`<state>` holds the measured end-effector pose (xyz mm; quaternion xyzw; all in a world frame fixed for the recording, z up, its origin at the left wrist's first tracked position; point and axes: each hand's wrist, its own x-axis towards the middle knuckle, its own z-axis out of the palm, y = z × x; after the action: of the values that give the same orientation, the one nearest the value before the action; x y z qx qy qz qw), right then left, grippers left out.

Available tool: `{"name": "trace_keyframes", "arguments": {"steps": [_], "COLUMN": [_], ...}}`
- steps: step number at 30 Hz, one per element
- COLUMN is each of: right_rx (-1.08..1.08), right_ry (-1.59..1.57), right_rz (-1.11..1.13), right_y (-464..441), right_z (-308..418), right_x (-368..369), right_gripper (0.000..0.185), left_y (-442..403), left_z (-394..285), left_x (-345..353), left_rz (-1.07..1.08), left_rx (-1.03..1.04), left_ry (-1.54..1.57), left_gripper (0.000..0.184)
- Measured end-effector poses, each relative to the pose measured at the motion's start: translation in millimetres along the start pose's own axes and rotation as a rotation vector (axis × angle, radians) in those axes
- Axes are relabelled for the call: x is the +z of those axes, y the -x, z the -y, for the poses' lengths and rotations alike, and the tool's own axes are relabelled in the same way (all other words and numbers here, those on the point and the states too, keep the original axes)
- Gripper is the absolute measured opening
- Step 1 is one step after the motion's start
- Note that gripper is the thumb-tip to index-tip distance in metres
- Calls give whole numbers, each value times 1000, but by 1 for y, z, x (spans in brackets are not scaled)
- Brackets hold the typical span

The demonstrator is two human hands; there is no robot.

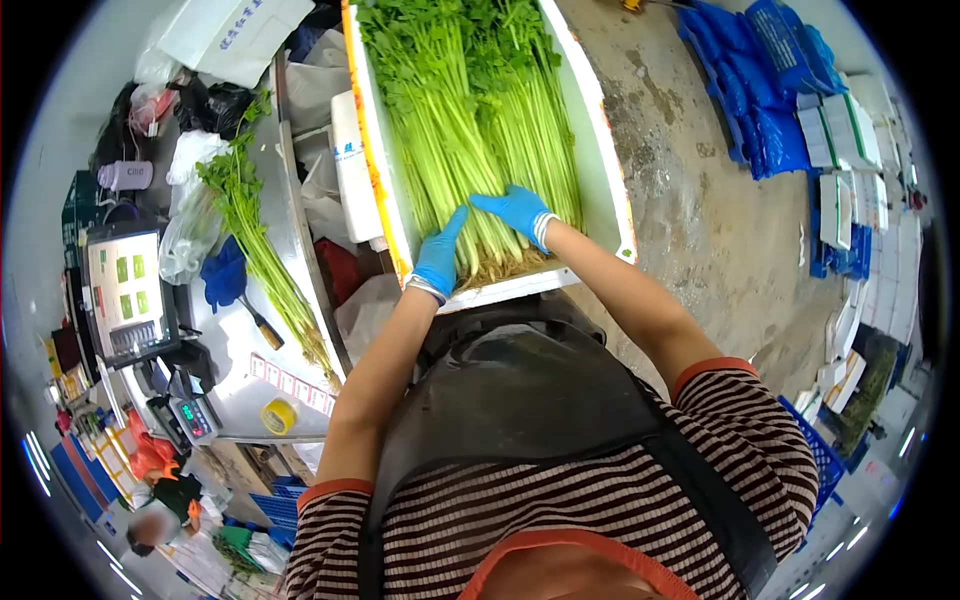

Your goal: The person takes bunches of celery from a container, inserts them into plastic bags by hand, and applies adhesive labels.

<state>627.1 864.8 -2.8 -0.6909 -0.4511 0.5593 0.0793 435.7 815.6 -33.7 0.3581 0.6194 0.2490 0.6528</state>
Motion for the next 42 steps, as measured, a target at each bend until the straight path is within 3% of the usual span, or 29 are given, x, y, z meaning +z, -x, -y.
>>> {"name": "trace_keyframes", "arguments": {"steps": [3,4,6,7,9,10,12,13,14,15,16,18,19,21,24,26,28,29,30,31,33,35,39,40,42], "right_rx": [-42,-22,41,74,124,164,156,167,-1,198,181,153,137,127,96,101,92,112,123,114,-32,-153,-278,-434,-390], "right_ry": [103,-34,-272,-268,-248,-274,-425,-531,-511,-704,-679,-682,-707,-814,-1018,-1068,-1031,-1033,-986,-895,-460,-273,-255,-136,281], "right_rz": [44,-20,-73,-60,-36,-19,281,383,225,403,387,381,392,374,363,340,353,377,403,328,225,147,-32,-114,-222], "right_y": [2,1,0,2,7,15,8,19,30,36,41,38,32,35,39,32,28,26,27,30,31,44,104,104,134], "right_z": [1,-7,-15,-14,5,15,18,26,31,42,49,40,34,42,40,30,24,18,22,25,35,58,111,100,124], "right_x": [-4,7,23,24,13,7,-13,-26,-29,-42,-54,-83,-96,-113,-110,-101,-94,-93,-90,-84,-78,-69,-89,-95,-107], "right_gripper": [111,115,124,125,126,129,102,91,69,67,67,68,69,69,68,69,74,75,76,71,65,60,76,80,84], "left_y": [-13,-16,-5,0,-5,-7,-4,-2,2,10,37,34,40,36,19,13,9,-1,-20,-28,-44,-41,-13,-12,-5], "left_z": [18,23,6,-9,-5,-3,-15,-22,-28,-39,-83,-102,-125,-138,-126,-116,-117,-118,-114,-125,-126,-132,-161,-162,-158], "left_x": [7,9,19,24,24,21,14,14,17,20,16,47,49,75,94,92,73,64,55,32,17,18,25,32,41], "left_rz": [73,121,96,-52,-134,-78,37,140,243,345,378,305,295,236,-67,-86,44,5,31,14,30,159,503,557,617], "left_rx": [-72,-71,-63,-255,-238,-263,-307,-271,-232,-189,-115,-67,-29,28,347,363,204,132,193,115,201,278,251,276,315], "left_ry": [-66,-49,127,375,402,401,399,486,571,655,577,660,488,468,-216,157,526,633,834,744,655,709,914,891,891], "left_gripper": [40,40,47,50,53,54,55,53,52,51,46,47,48,53,58,58,50,56,65,68,66,65,63,69,74]}}
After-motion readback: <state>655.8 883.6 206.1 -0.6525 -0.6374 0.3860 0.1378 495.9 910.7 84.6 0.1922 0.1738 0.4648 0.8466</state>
